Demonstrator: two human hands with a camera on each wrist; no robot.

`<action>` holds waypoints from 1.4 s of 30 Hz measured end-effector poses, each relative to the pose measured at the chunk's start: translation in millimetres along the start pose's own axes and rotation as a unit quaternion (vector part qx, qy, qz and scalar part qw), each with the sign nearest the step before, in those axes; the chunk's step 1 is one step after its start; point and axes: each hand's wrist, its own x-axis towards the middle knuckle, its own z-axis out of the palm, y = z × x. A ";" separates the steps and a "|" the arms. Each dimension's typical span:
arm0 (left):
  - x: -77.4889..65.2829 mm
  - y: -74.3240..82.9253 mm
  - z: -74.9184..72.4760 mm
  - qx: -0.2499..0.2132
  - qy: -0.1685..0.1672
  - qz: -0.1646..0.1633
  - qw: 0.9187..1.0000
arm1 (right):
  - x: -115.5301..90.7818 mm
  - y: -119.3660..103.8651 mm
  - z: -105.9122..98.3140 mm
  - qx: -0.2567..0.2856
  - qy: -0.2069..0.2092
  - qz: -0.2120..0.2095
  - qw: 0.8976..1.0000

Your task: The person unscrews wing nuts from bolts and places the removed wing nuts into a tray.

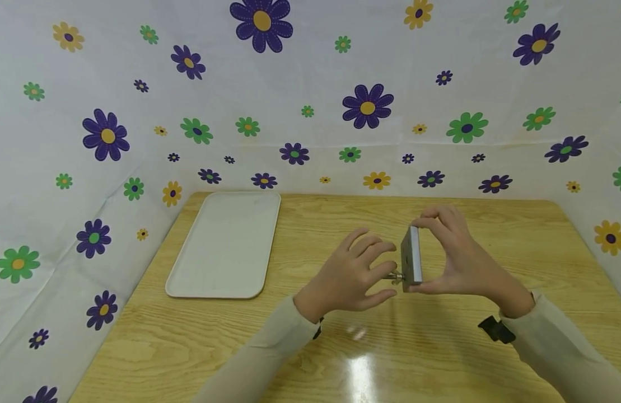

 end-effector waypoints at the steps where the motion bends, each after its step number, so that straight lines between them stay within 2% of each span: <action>1: -0.2 0.8 -0.4 0.001 0.016 0.016 1.000 | -0.3 0.0 0.2 0.000 0.001 0.000 1.000; 5: -0.5 4.4 0.4 -0.001 0.067 0.077 0.995 | -0.8 -0.3 0.1 0.000 0.003 0.003 1.000; 8: 0.1 6.4 1.4 -0.001 0.080 0.092 0.993 | -1.2 -1.0 0.3 0.001 0.007 0.004 1.000; 15: 2.2 4.0 3.6 0.014 0.090 0.073 0.993 | -0.5 -2.7 0.6 0.003 0.001 0.006 1.000; 20: 3.6 -1.0 5.0 0.008 0.090 0.050 0.995 | -0.8 -4.8 0.5 0.004 -0.007 0.007 1.000; 32: 5.1 -8.1 -2.0 -0.021 0.058 0.016 0.998 | -0.6 -11.1 -3.4 0.016 -0.003 0.014 1.000; 39: 9.1 -6.6 -14.0 -0.053 0.079 0.024 0.995 | 1.7 -17.8 -10.0 0.012 0.005 0.020 1.000; 42: 10.6 -5.5 -16.7 -0.056 0.075 0.026 0.995 | 3.5 -18.9 -11.7 0.017 0.009 0.016 1.000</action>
